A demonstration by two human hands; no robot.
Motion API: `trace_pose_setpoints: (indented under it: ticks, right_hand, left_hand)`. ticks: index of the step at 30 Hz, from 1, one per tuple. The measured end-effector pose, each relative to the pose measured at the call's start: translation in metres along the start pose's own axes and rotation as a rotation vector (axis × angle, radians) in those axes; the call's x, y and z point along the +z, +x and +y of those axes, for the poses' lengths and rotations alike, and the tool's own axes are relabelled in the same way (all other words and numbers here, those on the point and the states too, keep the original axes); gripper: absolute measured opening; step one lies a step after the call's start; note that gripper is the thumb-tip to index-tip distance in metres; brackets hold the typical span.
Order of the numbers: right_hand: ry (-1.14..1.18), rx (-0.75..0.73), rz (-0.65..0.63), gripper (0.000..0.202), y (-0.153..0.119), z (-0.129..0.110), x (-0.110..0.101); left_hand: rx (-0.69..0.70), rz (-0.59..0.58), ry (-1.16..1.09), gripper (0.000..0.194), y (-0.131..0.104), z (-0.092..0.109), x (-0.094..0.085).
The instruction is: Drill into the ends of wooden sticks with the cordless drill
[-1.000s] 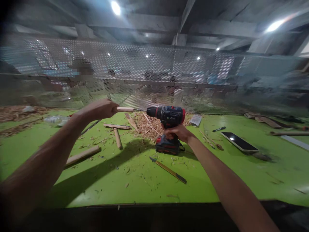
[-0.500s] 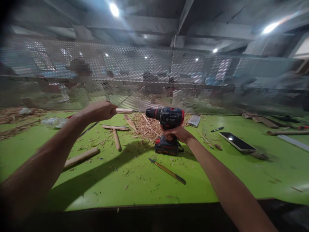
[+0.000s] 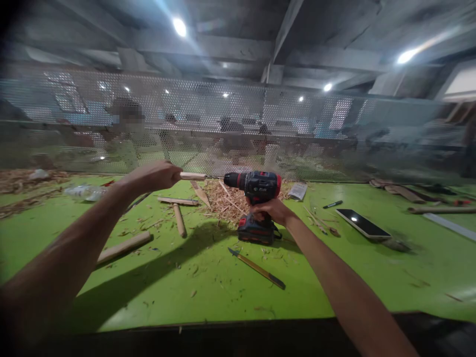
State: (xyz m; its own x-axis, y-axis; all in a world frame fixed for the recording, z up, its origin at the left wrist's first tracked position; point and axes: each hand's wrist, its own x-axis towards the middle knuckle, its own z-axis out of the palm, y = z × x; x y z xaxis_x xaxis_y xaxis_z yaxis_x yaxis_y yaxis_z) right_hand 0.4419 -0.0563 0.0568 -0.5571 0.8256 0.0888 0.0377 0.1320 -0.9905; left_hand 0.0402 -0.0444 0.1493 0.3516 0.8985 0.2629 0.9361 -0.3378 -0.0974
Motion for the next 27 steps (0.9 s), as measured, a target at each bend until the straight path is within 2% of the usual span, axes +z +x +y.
trace_pose_setpoints:
  ticks: [7, 11, 19, 27]
  right_hand:
    - [0.008, 0.025, 0.048, 0.040, -0.0016, -0.0019, 0.0025]
    - [0.028, 0.024, 0.040, 0.036, -0.0023, -0.0023, 0.0038]
    - [-0.017, 0.014, 0.028, 0.038, -0.0011, -0.0042, 0.0053]
    - [-0.037, 0.028, 0.038, 0.041, 0.0004, -0.0036, 0.0037]
  left_hand:
    - [-0.006, 0.035, -0.029, 0.035, 0.0005, 0.0013, 0.0009]
    - [0.010, 0.057, 0.000, 0.036, 0.0019, -0.0012, 0.0031]
    - [0.004, 0.031, 0.047, 0.038, 0.0004, 0.0061, -0.0045]
    - [0.003, 0.048, 0.041, 0.033, -0.0014, 0.0030, -0.0042]
